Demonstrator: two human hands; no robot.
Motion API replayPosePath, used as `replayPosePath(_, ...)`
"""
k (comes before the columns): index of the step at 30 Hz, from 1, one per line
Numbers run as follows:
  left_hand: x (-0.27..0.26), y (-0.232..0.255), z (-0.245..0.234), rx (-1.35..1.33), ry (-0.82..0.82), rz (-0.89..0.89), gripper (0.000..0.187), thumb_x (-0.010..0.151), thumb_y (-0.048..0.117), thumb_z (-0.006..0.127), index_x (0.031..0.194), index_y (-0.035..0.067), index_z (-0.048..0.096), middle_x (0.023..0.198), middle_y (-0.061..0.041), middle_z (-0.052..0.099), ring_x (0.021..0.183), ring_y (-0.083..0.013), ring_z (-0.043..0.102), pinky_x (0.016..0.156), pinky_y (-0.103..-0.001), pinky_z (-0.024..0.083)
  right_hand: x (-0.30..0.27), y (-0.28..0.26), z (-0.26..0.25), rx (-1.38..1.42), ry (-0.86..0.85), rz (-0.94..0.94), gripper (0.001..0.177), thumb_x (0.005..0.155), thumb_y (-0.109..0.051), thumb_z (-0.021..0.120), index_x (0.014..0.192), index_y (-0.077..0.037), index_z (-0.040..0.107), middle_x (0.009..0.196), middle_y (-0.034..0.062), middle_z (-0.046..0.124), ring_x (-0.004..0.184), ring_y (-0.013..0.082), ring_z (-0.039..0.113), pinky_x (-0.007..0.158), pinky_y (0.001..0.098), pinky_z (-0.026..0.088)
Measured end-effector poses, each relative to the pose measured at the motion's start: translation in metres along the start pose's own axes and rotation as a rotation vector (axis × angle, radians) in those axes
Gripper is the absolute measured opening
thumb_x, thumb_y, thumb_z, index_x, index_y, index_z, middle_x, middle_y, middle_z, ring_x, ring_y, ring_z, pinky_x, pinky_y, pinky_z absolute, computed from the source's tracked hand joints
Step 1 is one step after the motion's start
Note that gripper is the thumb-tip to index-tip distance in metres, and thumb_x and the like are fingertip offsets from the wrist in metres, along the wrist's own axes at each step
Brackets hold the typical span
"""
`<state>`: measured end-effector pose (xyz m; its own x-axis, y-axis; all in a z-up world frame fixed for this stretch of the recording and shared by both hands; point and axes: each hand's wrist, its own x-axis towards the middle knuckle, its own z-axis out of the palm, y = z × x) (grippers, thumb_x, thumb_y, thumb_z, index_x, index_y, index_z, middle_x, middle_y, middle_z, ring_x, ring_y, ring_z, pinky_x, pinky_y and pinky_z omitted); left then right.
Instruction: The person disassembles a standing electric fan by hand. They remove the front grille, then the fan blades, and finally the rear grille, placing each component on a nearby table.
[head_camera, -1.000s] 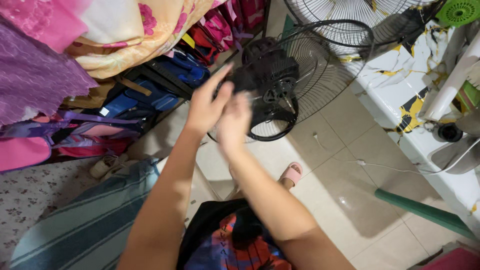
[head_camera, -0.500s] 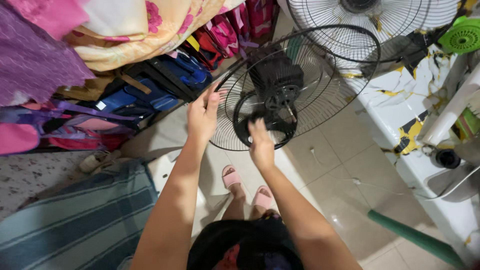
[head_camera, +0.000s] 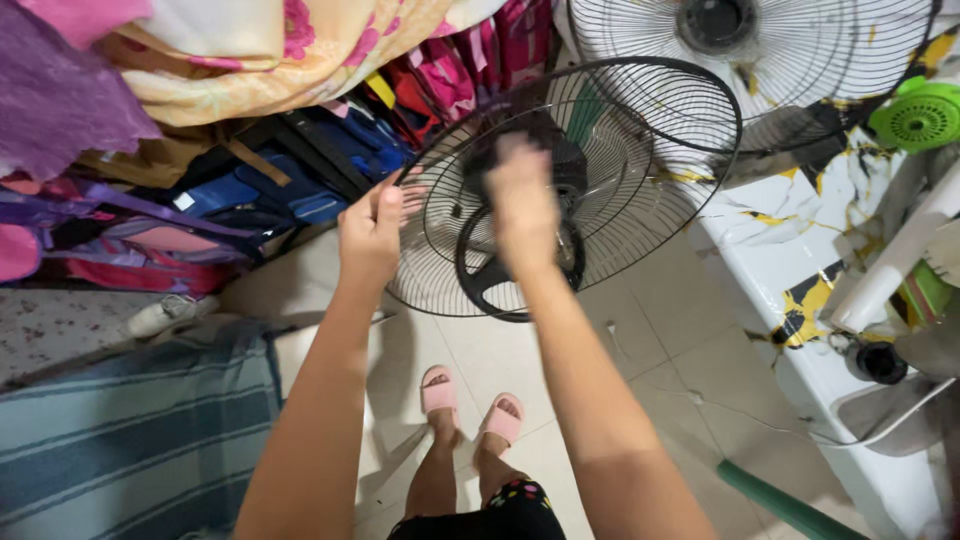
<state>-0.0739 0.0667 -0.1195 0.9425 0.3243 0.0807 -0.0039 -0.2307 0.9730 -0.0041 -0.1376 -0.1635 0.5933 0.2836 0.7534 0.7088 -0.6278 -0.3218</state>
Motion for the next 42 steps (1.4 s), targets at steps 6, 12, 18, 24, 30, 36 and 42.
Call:
replayPosePath(6, 0.008, 0.031, 0.004, 0.018, -0.038, 0.146, 0.045, 0.111, 0.035, 0.049, 0.136, 0.002, 0.065, 0.12, -0.012, 0.074, 0.109, -0.0209, 0.071, 0.096, -0.032, 0.054, 0.015, -0.015, -0.002, 0.037, 0.215, 0.757, 0.082, 0.079, 0.013, 0.05, 0.157, -0.012, 0.043, 0.146, 0.0278, 0.055, 0.141, 0.0458, 0.051, 0.116, 0.0463, 0.043)
replayPosePath(12, 0.019, 0.124, 0.031, 0.567, 0.081, 0.666, 0.053, 0.09, 0.015, 0.065, 0.142, 0.008, 0.056, 0.146, -0.015, 0.056, 0.141, -0.0347, 0.05, 0.125, -0.045, 0.037, 0.046, -0.017, 0.002, -0.053, 0.325, 0.492, 0.074, 0.088, 0.012, 0.054, 0.157, -0.01, 0.039, 0.159, 0.0269, 0.044, 0.15, 0.0411, 0.043, 0.125, 0.047, 0.039)
replayPosePath(18, 0.065, 0.167, 0.132, 0.782, -0.044, 0.847, 0.037, 0.097, 0.032, 0.071, 0.129, 0.015, 0.066, 0.122, -0.005, 0.07, 0.103, -0.0299, 0.067, 0.086, -0.048, 0.051, 0.003, 0.029, -0.008, 0.085, -0.108, 0.828, 0.066, 0.098, -0.012, 0.065, 0.155, -0.001, 0.033, 0.163, 0.0273, 0.029, 0.139, 0.0427, 0.045, 0.107, 0.0457, 0.042)
replayPosePath(24, 0.084, 0.151, 0.103, 0.635, -0.076, 0.907, 0.01, 0.098, 0.018, 0.068, 0.107, 0.019, 0.07, 0.095, 0.001, 0.074, 0.084, -0.0229, 0.071, 0.066, -0.04, 0.055, -0.059, 0.075, -0.007, 0.018, 0.144, 1.268, 0.083, 0.088, 0.004, 0.062, 0.158, 0.001, 0.017, 0.164, 0.0365, 0.003, 0.15, 0.0467, 0.013, 0.12, 0.0398, 0.021)
replayPosePath(30, 0.084, 0.148, 0.093, 0.653, -0.037, 0.853, 0.008, 0.095, 0.014, 0.07, 0.101, 0.018, 0.071, 0.089, 0.0, 0.074, 0.082, -0.0241, 0.071, 0.062, -0.042, 0.052, 0.005, -0.001, 0.031, 0.139, 0.404, 0.951, 0.066, 0.092, 0.012, 0.047, 0.157, -0.002, 0.039, 0.158, 0.0215, 0.046, 0.149, 0.0333, 0.045, 0.125, 0.0358, 0.033)
replayPosePath(36, 0.082, 0.147, 0.083, 0.589, -0.068, 0.865, 0.018, 0.091, 0.009, 0.068, 0.105, 0.019, 0.072, 0.093, 0.003, 0.075, 0.084, -0.0218, 0.072, 0.065, -0.039, 0.054, -0.024, 0.016, 0.001, -0.209, 0.203, 0.688, 0.067, 0.078, 0.017, 0.05, 0.14, -0.007, 0.062, 0.149, 0.0199, 0.057, 0.142, 0.0333, 0.056, 0.119, 0.0359, 0.045)
replayPosePath(42, 0.064, 0.15, 0.087, 0.489, -0.097, 0.887, 0.017, 0.092, 0.009, 0.069, 0.106, 0.017, 0.072, 0.093, 0.003, 0.075, 0.086, -0.0205, 0.072, 0.069, -0.037, 0.055, -0.049, 0.054, -0.002, 0.2, 0.549, 1.4, 0.064, 0.085, 0.014, 0.05, 0.146, -0.003, 0.055, 0.145, 0.0184, 0.064, 0.131, 0.0299, 0.067, 0.111, 0.0358, 0.049)
